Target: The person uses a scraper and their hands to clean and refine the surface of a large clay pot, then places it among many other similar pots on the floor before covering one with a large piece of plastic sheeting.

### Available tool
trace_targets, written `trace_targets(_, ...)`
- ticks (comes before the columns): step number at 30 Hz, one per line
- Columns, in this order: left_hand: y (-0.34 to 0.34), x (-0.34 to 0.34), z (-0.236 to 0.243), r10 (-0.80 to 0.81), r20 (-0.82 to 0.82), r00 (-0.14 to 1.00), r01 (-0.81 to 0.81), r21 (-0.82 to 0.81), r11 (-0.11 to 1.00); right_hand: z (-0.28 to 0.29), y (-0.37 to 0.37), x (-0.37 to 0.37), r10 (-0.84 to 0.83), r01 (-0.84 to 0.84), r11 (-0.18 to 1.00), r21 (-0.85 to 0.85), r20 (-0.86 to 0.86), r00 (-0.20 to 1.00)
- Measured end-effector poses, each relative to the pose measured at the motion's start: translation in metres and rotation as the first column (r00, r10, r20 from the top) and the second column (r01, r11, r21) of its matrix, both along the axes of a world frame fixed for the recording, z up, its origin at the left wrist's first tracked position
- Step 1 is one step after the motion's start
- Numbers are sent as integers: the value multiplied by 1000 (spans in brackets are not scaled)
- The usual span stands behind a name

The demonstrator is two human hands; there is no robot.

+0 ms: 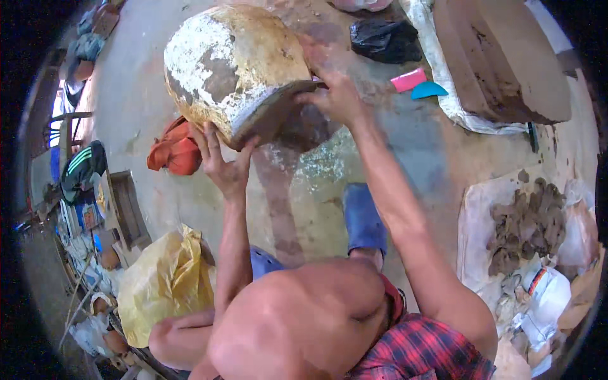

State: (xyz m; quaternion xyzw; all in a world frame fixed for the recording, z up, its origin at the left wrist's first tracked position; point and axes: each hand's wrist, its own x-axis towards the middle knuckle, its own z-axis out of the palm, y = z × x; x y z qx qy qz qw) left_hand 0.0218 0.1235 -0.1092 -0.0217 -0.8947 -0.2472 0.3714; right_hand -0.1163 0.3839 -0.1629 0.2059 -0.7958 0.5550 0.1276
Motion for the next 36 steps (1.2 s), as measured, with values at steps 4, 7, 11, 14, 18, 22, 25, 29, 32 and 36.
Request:
trace_targets(4, -11, -1, -1, 24, -2, 1000, -24, -75, 997, 17, -8, 2, 22, -20, 998, 55, -39, 999)
trace_targets(7, -4, 4, 2, 34, 5, 999, -34, -59, 998, 17, -6, 11, 35, -39, 998, 51, 78, 996)
trace_targets(11, -2, -2, 4, 25, -26, 999, -27, -74, 997, 17, -9, 2, -57, 70, 993, 98, -136, 989)
trace_targets(14, 2, -4, 3, 77, -29, 997, -78, -36, 996, 25, -16, 13, -68, 67, 996, 54, 15, 998)
trace_targets(18, 6, 0, 2, 73, -80, 994, -77, -47, 996, 34, -15, 20, -67, 67, 997, 50, -5, 998)
trace_targets(22, 10, -9, 0, 88, -149, 985, -91, -13, 996, 30, -18, 15, -168, 183, 979, 88, -154, 974)
trace_targets(25, 22, -15, 7, 62, -160, 985, -59, 19, 998, 43, -20, 18, -205, 221, 968, 122, -128, 970)
trace_targets(29, 17, -11, 6, 136, -150, 979, -137, 1, 991, 54, -31, 27, -213, 218, 967, 132, -52, 976)
trace_targets(32, 27, -14, 15, 53, -159, 986, -54, -2, 999, 60, -26, 35, -234, 244, 966, 81, -113, 966)
trace_targets(36, 26, -18, 16, 113, -172, 979, -120, -27, 992, 54, -38, 33, -292, 302, 941, 152, -84, 953)
